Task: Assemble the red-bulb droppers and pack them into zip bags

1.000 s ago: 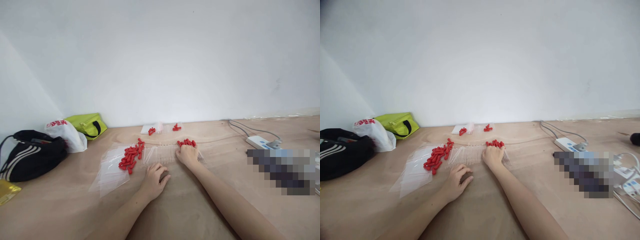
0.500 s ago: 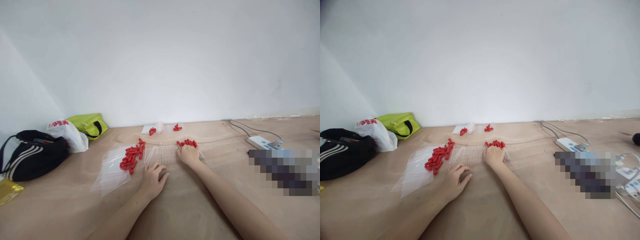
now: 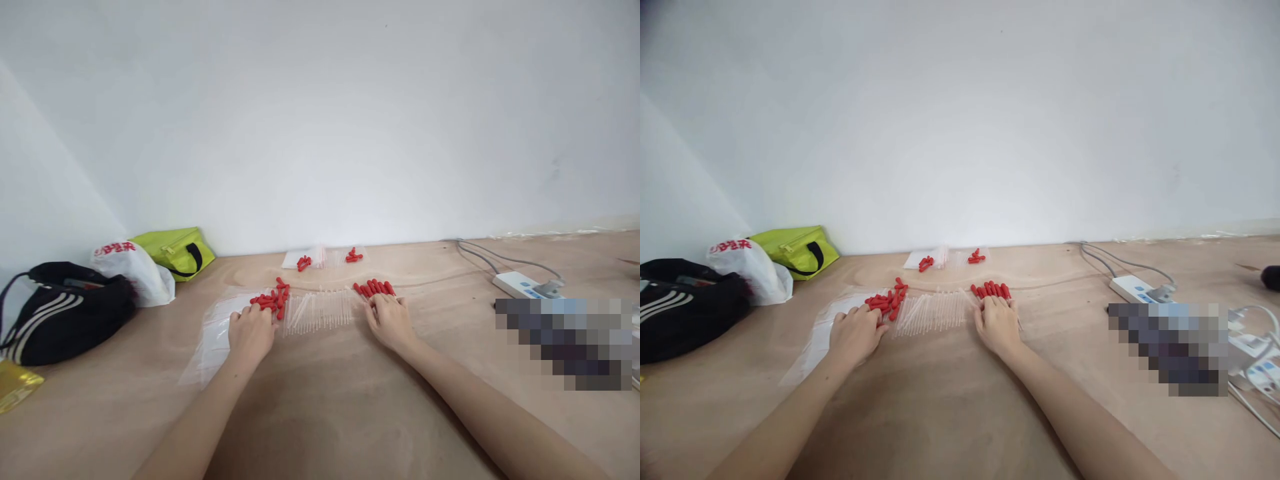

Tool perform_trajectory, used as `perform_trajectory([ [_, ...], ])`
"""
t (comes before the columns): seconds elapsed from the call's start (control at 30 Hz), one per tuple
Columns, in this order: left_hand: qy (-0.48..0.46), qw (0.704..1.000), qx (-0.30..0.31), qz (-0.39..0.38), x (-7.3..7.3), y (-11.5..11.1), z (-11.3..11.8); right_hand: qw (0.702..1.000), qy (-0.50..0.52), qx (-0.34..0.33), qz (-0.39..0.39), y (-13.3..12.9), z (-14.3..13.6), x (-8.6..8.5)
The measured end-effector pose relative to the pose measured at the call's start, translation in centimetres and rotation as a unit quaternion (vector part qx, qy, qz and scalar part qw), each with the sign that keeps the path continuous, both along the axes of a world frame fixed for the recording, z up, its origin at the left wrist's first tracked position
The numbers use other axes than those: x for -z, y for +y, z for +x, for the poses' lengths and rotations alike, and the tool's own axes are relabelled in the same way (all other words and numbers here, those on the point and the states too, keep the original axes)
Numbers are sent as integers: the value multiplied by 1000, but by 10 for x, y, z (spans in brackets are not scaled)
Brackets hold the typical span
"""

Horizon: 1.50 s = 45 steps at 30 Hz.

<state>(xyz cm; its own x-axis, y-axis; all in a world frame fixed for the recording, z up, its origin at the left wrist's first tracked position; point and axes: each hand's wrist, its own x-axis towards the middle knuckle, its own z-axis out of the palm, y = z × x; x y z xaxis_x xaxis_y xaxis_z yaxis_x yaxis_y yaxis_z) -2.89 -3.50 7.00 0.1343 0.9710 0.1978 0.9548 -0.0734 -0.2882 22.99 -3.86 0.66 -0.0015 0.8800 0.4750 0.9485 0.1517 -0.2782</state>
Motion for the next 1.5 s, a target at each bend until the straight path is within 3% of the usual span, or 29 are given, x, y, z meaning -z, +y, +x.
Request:
perform_trajectory([
  [0.17,38,999,2,-1,6,-2,4,985,-31,-168,37,-33,15,7],
  [0.33,42,999,5,3,4,-5,8,975,-16,-220,-9,-48,22,3],
  [0.47,29,999,19,14,-6,-14,18,973,9,-230,-33,-47,16,-2],
  [0.57,-28,995,91,3,-9,-27,36,973,36,-218,-64,-46,10,-4],
  [0.7,-112,967,218,-75,1,-45,60,971,30,-214,-98,-45,5,-2],
  [0.8,-135,951,262,-95,14,-49,66,976,17,-197,-93,-45,4,2],
  [1.0,-201,936,273,-98,28,-43,63,983,29,-175,-52,-47,6,7],
  [1.13,-225,930,282,-78,36,-40,63,977,79,-197,-33,-47,5,10],
  [1.33,-391,863,317,-46,55,-38,63,966,110,-231,-22,-49,2,12],
  [1.5,-430,833,346,-34,63,-36,61,967,109,-232,-15,-50,2,11],
])
